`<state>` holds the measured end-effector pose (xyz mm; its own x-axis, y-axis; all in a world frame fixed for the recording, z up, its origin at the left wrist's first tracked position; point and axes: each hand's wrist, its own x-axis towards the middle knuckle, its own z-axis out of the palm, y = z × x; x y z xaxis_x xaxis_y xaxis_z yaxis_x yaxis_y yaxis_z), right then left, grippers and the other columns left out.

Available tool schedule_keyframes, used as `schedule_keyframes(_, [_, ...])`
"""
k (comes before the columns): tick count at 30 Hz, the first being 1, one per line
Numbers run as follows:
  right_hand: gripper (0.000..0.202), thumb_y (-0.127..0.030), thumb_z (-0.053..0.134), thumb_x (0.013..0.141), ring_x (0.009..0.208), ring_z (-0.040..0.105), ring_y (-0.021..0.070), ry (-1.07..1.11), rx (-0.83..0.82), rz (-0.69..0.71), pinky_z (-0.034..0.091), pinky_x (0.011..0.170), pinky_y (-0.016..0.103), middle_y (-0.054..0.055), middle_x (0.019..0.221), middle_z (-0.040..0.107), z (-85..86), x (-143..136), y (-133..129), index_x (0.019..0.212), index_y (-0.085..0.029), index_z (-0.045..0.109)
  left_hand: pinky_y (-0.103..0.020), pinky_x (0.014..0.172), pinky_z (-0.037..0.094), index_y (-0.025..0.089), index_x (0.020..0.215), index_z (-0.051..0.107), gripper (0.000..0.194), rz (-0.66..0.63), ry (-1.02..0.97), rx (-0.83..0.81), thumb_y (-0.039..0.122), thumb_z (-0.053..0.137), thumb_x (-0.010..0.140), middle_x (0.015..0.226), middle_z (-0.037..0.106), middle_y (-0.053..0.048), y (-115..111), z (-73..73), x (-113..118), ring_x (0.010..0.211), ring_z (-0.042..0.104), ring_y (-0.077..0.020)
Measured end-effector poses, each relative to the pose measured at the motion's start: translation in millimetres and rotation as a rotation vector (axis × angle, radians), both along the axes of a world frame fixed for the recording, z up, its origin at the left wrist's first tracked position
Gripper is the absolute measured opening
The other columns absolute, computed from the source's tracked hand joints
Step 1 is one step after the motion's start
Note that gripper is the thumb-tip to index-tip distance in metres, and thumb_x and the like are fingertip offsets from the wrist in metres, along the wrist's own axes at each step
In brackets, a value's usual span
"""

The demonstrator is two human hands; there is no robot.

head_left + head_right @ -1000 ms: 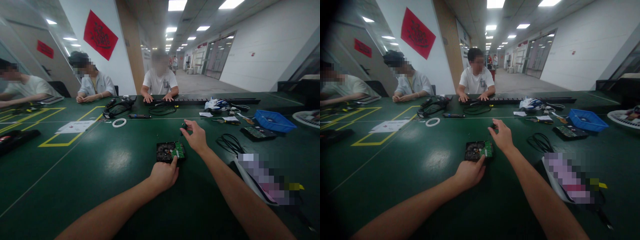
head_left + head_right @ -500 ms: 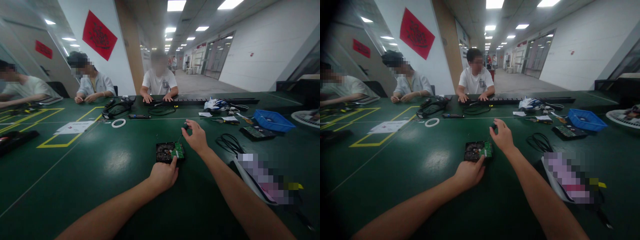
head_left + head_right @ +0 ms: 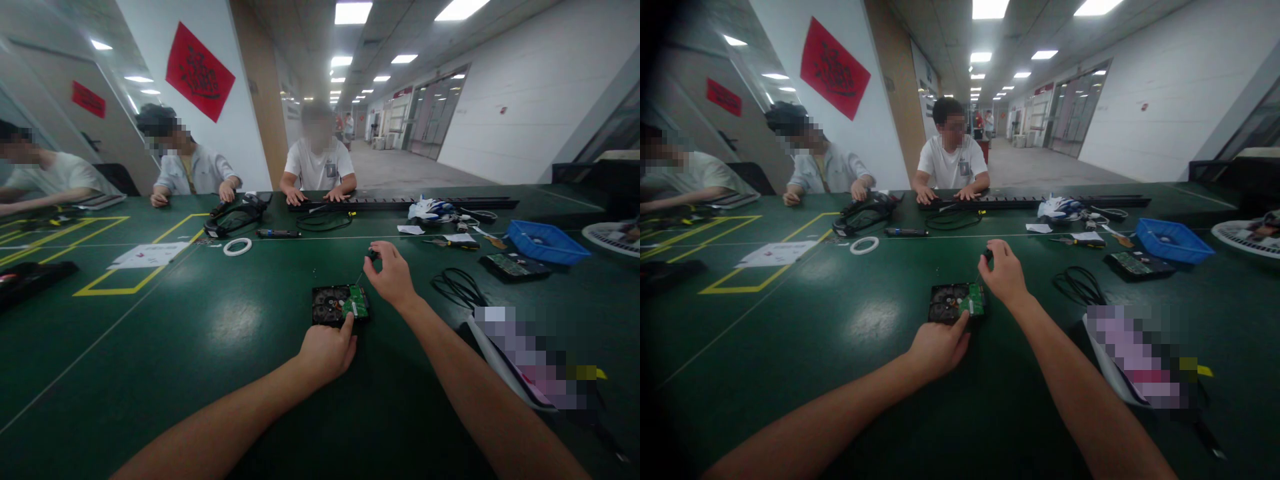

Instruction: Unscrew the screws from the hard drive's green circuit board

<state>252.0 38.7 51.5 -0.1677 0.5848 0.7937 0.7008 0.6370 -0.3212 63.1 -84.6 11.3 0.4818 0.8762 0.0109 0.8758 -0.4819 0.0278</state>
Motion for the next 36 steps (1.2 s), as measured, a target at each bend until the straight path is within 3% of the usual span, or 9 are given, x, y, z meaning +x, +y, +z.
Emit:
schedule_keyframes(5, [0.020, -0.030, 0.058, 0.089, 0.086, 0.062, 0.0247, -0.023, -0.046, -0.036, 0.053, 0.078, 0.039, 0.010, 0.102, 0.062, 2.7, 0.4, -1.5, 0.107, -0.022, 0.054, -0.039, 0.071, 0.055, 0.011, 0.150, 0.036, 0.058, 0.004, -0.004, -0.006, 0.036, 0.040, 0.098, 0.090, 0.074, -0.015, -0.7, 1.1, 0.2, 0.077, 0.072, -0.0276])
schedule_keyframes(13, [0.027, -0.030, 0.055, 0.091, 0.088, 0.061, 0.0247, -0.058, -0.032, -0.031, 0.053, 0.080, 0.040, 0.012, 0.106, 0.060, 5.4, -2.9, -7.4, 0.116, -0.020, 0.055, -0.039, 0.073, 0.055, 0.013, 0.150, 0.037, 0.057, 0.016, -0.007, -0.010, 0.036, 0.042, 0.098, 0.092, 0.074, -0.015, -0.7, 2.3, 0.8, 0.080, 0.072, -0.0274])
schedule_keyframes(26, [0.025, -0.039, 0.062, 0.089, 0.080, 0.066, 0.0228, 0.072, -0.140, -0.004, 0.056, 0.071, 0.037, 0.007, 0.094, 0.066, 2.0, -1.3, -2.0, 0.105, -0.021, 0.055, -0.039, 0.071, 0.055, 0.012, 0.150, 0.037, 0.057, 0.012, -0.012, -0.007, 0.036, 0.041, 0.098, 0.089, 0.074, -0.014, -0.7, 1.3, 0.8, 0.077, 0.072, -0.0272])
schedule_keyframes(36, [0.025, -0.036, 0.059, 0.091, 0.081, 0.067, 0.0223, 0.083, -0.112, 0.020, 0.058, 0.073, 0.038, 0.010, 0.104, 0.067, 0.8, -2.6, -2.6, 0.111, -0.021, 0.057, -0.039, 0.072, 0.054, 0.012, 0.150, 0.036, 0.058, 0.009, -0.015, -0.022, 0.037, 0.042, 0.098, 0.089, 0.073, -0.015, -1.1, 4.1, 0.2, 0.078, 0.072, -0.0274])
